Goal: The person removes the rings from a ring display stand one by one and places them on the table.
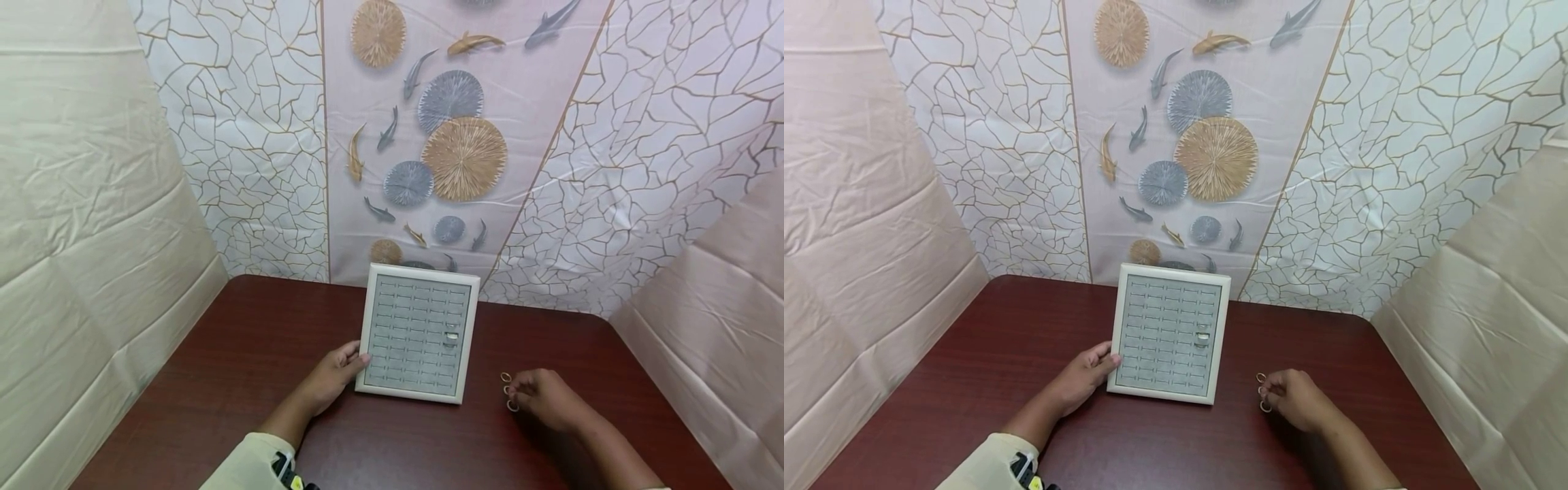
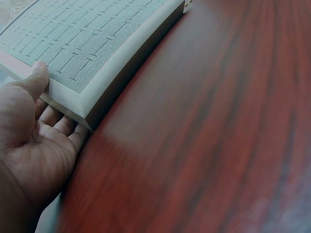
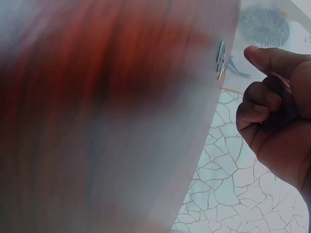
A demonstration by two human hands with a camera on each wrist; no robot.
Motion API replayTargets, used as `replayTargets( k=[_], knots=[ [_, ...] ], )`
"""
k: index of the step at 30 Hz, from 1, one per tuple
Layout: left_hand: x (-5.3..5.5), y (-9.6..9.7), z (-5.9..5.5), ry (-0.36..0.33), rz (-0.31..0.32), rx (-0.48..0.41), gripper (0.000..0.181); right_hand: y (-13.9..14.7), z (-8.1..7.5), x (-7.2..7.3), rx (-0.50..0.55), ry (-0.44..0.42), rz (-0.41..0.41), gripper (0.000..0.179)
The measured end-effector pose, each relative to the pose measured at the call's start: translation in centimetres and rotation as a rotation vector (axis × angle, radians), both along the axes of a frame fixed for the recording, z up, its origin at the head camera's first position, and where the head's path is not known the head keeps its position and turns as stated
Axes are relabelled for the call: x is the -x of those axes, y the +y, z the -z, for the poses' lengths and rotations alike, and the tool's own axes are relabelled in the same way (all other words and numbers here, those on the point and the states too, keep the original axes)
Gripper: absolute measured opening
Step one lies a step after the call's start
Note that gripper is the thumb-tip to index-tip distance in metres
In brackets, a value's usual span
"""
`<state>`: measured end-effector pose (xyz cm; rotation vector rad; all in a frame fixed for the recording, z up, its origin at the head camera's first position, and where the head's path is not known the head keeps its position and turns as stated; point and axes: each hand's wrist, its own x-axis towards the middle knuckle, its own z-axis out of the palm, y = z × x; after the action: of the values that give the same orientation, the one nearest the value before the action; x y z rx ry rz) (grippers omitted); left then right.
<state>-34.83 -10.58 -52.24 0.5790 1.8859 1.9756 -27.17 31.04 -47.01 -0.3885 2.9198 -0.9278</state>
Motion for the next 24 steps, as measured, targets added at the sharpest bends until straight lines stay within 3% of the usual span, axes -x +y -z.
replayTargets(
  k=[14, 18, 24],
  knots=[
    [0.0, 0.1, 0.0, -0.006, 0.009, -0.013, 0.057, -2.1, -0.8, 0.8, 0.018, 0.037, 0.103, 0.005],
    [0.0, 0.1, 0.0, -0.004, 0.010, -0.008, 0.056, -2.8, -0.9, 1.1, 0.025, 0.083, 0.103, 0.004],
    [0.0, 0.0, 0.0, -0.002, 0.015, -0.002, 0.057, -3.9, -1.6, 1.5, 0.151, 0.155, 0.123, 0.006]
  ],
)
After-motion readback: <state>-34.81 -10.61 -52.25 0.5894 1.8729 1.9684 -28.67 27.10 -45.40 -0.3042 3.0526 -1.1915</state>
